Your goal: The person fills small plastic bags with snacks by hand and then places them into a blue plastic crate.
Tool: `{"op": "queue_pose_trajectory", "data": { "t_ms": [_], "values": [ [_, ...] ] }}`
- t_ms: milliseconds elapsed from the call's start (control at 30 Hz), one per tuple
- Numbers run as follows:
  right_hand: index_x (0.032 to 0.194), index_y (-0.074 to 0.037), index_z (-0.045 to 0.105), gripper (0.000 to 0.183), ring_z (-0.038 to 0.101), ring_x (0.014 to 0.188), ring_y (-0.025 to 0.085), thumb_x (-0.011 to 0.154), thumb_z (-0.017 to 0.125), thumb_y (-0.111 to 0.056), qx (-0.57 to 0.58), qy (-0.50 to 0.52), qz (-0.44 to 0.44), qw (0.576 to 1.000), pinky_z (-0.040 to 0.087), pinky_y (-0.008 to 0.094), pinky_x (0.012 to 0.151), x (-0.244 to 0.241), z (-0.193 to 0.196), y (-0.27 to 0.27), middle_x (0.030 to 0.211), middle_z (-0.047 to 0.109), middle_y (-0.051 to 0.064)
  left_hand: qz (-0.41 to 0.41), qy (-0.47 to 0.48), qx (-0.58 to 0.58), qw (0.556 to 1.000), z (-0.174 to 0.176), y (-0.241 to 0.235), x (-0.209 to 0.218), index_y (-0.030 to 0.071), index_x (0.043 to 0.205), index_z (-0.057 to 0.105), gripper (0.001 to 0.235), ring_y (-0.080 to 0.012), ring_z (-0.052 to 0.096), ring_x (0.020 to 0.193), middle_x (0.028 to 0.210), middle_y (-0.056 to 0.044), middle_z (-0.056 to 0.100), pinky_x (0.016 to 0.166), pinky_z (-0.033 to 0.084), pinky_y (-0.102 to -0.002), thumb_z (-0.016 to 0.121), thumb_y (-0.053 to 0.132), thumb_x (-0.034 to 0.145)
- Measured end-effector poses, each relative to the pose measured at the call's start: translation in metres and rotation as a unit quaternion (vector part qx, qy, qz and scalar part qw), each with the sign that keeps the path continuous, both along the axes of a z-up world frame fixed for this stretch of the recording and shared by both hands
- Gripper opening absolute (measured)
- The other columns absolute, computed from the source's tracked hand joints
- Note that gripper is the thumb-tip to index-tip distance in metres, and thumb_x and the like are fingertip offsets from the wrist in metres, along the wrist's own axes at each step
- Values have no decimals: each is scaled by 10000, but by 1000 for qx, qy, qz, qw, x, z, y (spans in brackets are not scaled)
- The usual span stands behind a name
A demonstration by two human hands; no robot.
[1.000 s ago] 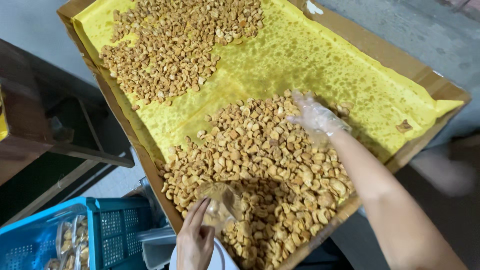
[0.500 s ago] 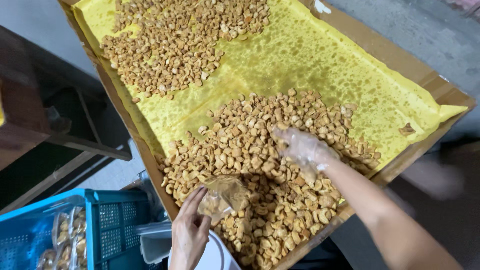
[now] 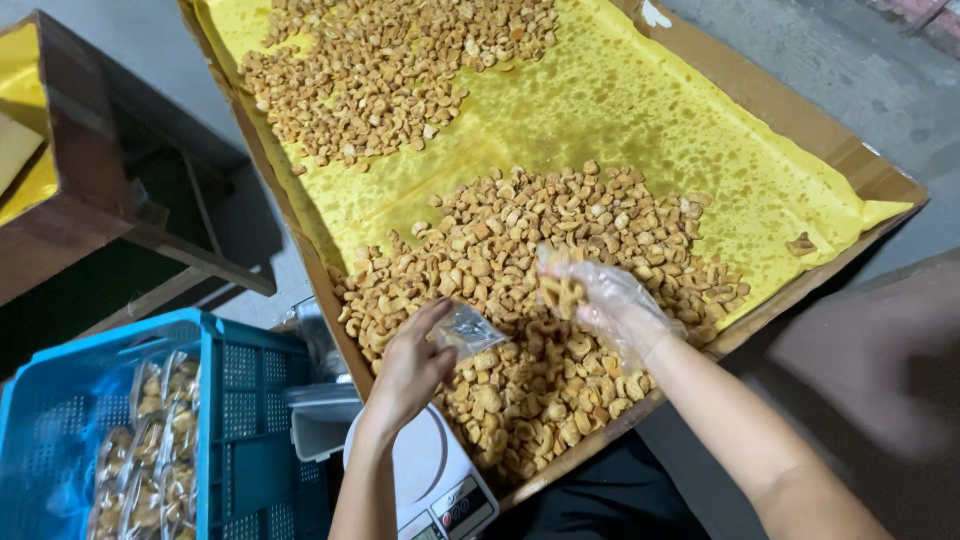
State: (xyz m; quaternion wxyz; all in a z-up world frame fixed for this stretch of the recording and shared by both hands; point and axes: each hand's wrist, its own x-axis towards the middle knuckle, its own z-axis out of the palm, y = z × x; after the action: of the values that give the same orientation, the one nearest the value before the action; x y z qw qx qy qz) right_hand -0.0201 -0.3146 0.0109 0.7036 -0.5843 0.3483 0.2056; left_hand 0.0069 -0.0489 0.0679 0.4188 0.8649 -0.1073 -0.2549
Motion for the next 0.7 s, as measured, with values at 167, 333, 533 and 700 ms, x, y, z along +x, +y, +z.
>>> {"op": "queue_pose_trajectory", "data": {
  "t_ms": [167, 333, 533, 700],
  "values": [
    [1408, -50, 507, 684, 635, 1126, 325, 819, 726, -318, 340, -258, -105, 898, 615, 391, 951, 30, 29, 24, 1293, 579, 197, -25, 28, -60, 998, -15, -43, 16, 13, 1446, 415, 659, -176, 701, 720, 1437, -183, 513, 605, 634, -293, 586, -47, 813],
    [1408, -25, 510, 641, 659, 1100, 282, 855, 715, -278, 227, -320, -103, 914, 611, 407, 925, 10, 77, 47, 1294, 591, 165, 25, 63, -120, 990, -44, -57, 36, -49, 1416, 436, 647, -220, 675, 665, 1198, -290, 621, 539, 581, -326, 617, -42, 795],
    [1210, -109, 552, 499, 664, 1105, 236, 788, 764, -272, 142, -413, -26, 899, 601, 402, 966, 36, 42, 50, 1213, 617, 134, 54, 72, -248, 964, -57, -49, 28, -87, 1430, 404, 721, -231, 622, 663, 1003, -247, 619, 495, 541, -298, 646, -63, 750],
    [1016, -95, 596, 365, 687, 1092, 219, 842, 765, -368, 20, -399, 9, 917, 563, 391, 1031, 21, 66, 61, 1181, 645, 141, 78, 110, -275, 952, -43, -53, 26, -87, 1409, 355, 706, -202, 687, 693, 1122, -224, 625, 531, 605, -296, 615, -106, 752]
  ]
}}
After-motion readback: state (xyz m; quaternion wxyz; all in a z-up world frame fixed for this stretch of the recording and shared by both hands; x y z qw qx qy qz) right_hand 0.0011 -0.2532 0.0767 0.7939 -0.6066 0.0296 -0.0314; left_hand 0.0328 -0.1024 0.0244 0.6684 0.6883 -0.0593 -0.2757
